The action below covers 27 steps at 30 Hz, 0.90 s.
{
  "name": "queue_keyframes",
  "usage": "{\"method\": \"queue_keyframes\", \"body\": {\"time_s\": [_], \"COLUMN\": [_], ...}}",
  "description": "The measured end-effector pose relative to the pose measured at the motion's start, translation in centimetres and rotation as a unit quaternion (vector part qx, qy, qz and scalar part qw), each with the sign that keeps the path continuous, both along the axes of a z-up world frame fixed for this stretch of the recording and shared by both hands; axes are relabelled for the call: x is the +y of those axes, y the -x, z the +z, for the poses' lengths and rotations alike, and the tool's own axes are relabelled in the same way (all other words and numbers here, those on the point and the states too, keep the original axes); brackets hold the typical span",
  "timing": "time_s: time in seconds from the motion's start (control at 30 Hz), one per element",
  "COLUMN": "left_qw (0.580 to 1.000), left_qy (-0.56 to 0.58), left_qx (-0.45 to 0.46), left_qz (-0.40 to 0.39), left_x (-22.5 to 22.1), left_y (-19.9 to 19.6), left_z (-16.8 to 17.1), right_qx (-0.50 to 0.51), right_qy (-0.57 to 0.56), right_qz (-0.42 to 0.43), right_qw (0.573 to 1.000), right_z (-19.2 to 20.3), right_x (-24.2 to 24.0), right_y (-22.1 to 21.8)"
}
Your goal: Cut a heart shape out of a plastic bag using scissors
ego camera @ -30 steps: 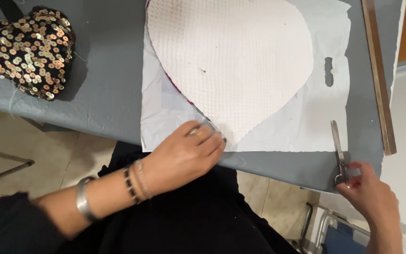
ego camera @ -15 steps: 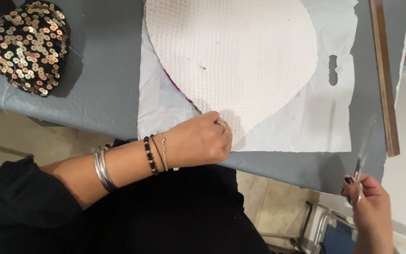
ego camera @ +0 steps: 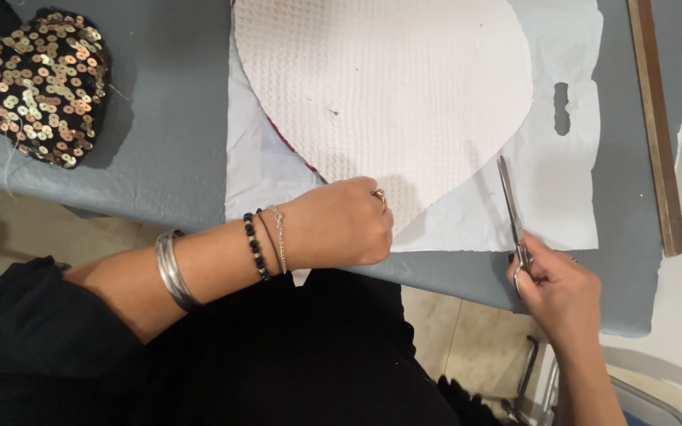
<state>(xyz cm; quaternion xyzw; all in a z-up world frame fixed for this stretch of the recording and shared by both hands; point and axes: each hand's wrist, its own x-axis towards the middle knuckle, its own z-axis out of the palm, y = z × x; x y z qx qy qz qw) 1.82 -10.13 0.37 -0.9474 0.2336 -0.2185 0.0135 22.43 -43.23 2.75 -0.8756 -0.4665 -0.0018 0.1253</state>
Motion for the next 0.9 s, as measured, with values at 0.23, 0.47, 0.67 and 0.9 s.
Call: {"method": "queue_keyframes", "body": {"time_s": [0.23, 0.47, 0.67, 0.9], "left_qw": [0.997, 0.996, 0.998, 0.998], "left_qy": [-0.016, 0.019, 0.017, 0.032], "left_qx": [-0.082, -0.082, -0.056, -0.039], "left_qz": [-0.003, -0.001, 0.005, 0.026], "left_x": [1.5, 1.9, 1.8, 1.6], "left_y": [0.6, 1.2, 1.7, 3.1], "left_z": [1.1, 1.2, 2.0, 2.5], "right_qx": [0.067, 0.095, 0.084, 0.092], "right_qy": [-0.002, 0.001, -0.011, 0.000], "right_qz": [-0.054, -0.082, -0.068, -0.077], "right_qw": [0.996, 0.992, 0.994, 0.993], "right_z": [0.6, 1.7, 1.2, 2.2], "right_x": [1.5, 2.7, 2.1, 3.2], "right_y": [0.9, 1.8, 1.4, 2.0]}}
